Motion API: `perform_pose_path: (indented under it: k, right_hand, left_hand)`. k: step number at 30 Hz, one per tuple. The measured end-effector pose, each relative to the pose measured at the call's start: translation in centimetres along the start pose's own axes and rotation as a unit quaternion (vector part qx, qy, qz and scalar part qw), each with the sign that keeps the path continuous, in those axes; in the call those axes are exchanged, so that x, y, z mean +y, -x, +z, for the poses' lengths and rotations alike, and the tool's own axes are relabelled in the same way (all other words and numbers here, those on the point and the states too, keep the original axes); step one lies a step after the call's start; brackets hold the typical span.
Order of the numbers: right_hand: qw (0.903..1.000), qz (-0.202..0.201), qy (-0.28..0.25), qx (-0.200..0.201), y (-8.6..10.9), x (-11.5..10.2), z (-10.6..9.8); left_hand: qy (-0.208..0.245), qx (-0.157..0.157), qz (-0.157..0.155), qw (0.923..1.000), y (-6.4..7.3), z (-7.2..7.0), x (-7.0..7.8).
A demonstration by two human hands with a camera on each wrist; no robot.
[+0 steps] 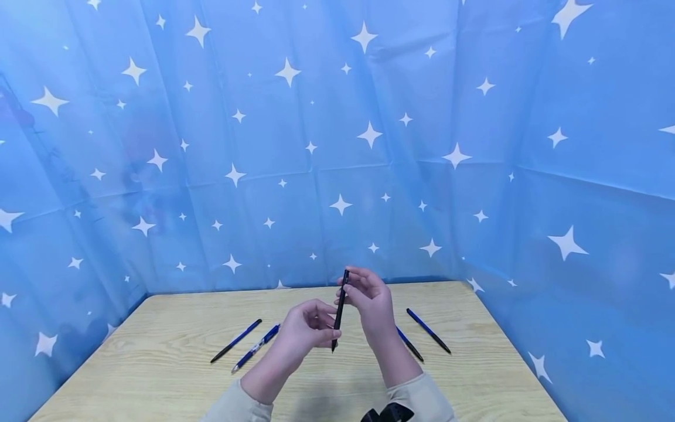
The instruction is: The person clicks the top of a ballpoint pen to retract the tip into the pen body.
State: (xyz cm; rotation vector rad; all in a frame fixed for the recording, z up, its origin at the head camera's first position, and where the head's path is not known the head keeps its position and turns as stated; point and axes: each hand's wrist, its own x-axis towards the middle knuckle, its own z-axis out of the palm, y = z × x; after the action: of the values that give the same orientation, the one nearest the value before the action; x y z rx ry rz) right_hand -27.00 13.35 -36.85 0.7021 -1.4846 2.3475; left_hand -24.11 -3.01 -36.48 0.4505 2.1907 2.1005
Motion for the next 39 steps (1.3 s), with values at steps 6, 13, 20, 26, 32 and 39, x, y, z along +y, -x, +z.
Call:
perform_pose_path:
  k: [6, 13, 20, 26, 32, 39]
  right_hand:
    - [0.9996, -0.002, 0.017, -0.024, -0.1, -0.6, -0.1]
    - [0.9948, 0.020, 0.091, -0.040, -0.4, -0.9, -1.2]
    - [0.9854, 0.057, 0.154, -0.044, -0.3, -0.7, -2.8]
    - [0.9759, 0.102, 0.188, -0.041, 0.0, -0.4, -4.3]
    - [0.9594, 0.132, 0.238, -0.073, 0.6, -0.1, -5.6]
    - [0.9332, 0.175, 0.288, -0.126, 1.4, 0.3, -6.6]
  left_hand:
    - [-0.035, -0.023, 0.014, 0.9990, 0.5, -0.6, -0.1]
    - [-0.048, -0.027, 0.026, 0.9981, 0.9, -1.5, -0.6]
    - [-0.062, -0.005, 0.021, 0.9979, 0.8, -3.0, -1.0]
    - [-0.081, 0.006, 0.023, 0.9965, 0.6, -4.5, -2.0]
    - [-0.153, -0.013, 0.056, 0.9865, 0.5, -6.3, -3.1]
    - [-0.246, -0.021, 0.043, 0.9681, 0.2, -8.6, -4.5]
